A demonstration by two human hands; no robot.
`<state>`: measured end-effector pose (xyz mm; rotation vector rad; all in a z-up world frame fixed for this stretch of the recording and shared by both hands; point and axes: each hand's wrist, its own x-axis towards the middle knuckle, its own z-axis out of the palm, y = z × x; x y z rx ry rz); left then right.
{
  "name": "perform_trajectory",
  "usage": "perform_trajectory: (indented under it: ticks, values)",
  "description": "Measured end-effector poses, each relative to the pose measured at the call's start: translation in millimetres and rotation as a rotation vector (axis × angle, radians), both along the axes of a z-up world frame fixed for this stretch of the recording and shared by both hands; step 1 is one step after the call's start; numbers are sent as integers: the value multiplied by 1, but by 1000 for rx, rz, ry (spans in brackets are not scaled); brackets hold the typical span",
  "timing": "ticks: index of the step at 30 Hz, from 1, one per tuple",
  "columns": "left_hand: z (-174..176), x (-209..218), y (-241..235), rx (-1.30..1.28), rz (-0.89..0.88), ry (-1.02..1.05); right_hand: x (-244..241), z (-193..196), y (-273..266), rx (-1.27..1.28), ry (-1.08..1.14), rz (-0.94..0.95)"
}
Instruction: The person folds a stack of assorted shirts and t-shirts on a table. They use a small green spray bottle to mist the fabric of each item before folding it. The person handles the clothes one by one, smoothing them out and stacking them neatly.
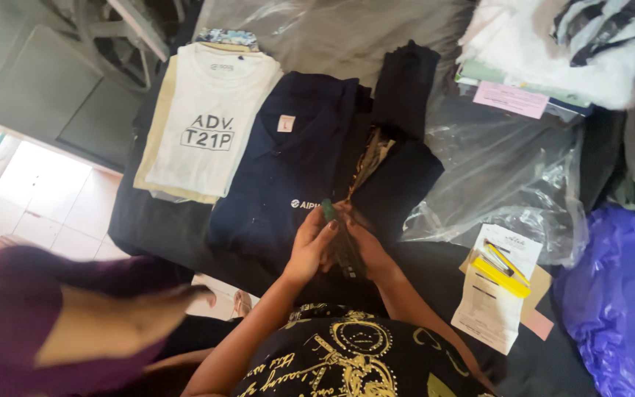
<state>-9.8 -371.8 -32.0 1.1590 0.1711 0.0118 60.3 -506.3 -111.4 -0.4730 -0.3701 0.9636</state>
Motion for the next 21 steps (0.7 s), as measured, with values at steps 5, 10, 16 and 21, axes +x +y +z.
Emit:
perform_trajectory:
  ticks: [5,10,16,21]
  values:
    - [17,0,24,162,301,-314,1,2,6,-11,-169,122]
    - [32,11,68,634,563,-147,-4,6,7,-107,-328,239]
    - [27,16,84,1163,528,-60,-3,11,7,-195,-318,241]
    - [24,27,85,1257,479,123,-4,12,6,-194,-344,268]
